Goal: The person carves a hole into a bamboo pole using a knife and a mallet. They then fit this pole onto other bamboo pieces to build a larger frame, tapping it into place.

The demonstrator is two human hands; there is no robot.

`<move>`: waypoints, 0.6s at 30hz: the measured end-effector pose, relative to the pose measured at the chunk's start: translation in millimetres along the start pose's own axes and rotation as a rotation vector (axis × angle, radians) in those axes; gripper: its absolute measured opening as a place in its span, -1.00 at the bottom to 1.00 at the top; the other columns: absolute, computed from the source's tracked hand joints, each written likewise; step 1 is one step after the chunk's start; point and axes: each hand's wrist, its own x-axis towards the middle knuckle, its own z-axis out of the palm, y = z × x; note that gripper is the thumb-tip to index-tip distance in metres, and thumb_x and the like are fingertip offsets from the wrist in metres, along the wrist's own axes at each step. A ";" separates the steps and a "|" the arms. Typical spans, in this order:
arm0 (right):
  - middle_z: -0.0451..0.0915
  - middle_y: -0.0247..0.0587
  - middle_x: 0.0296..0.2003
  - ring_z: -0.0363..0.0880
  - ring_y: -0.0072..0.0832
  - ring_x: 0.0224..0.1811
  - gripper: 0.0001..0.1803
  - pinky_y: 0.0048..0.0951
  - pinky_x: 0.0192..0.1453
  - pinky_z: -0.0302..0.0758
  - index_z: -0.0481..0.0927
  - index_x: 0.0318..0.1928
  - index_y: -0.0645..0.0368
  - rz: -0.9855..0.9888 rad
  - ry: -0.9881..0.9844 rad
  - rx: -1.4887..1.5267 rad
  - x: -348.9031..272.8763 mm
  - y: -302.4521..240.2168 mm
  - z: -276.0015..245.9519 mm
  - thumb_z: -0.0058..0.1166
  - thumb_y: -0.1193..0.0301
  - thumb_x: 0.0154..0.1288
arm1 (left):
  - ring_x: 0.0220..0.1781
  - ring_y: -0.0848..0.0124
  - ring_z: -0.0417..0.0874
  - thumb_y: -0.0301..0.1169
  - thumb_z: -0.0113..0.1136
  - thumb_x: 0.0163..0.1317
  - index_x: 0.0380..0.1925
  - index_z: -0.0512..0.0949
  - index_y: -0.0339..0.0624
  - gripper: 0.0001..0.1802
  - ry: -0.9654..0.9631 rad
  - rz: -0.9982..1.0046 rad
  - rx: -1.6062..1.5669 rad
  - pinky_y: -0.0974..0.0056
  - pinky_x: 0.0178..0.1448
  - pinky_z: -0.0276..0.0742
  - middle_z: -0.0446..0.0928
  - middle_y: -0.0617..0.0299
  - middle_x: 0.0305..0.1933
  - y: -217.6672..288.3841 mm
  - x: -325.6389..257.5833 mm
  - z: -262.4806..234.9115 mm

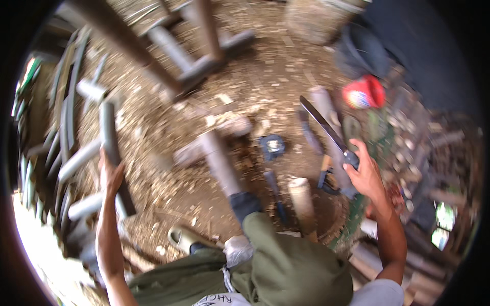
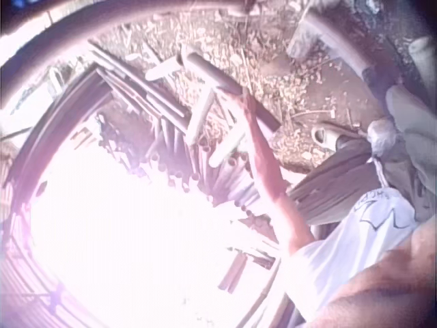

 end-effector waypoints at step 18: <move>0.64 0.03 -0.40 0.66 -0.14 -0.36 -0.66 -0.20 -0.34 0.58 0.58 -0.11 0.39 0.404 0.251 -0.047 161.9 183.4 -90.4 0.18 0.34 0.24 | 0.19 0.12 0.59 -0.29 0.34 0.21 0.18 0.47 -0.29 -0.43 -0.530 0.153 -0.524 0.12 0.23 0.54 0.55 -0.11 0.16 147.9 -123.7 58.9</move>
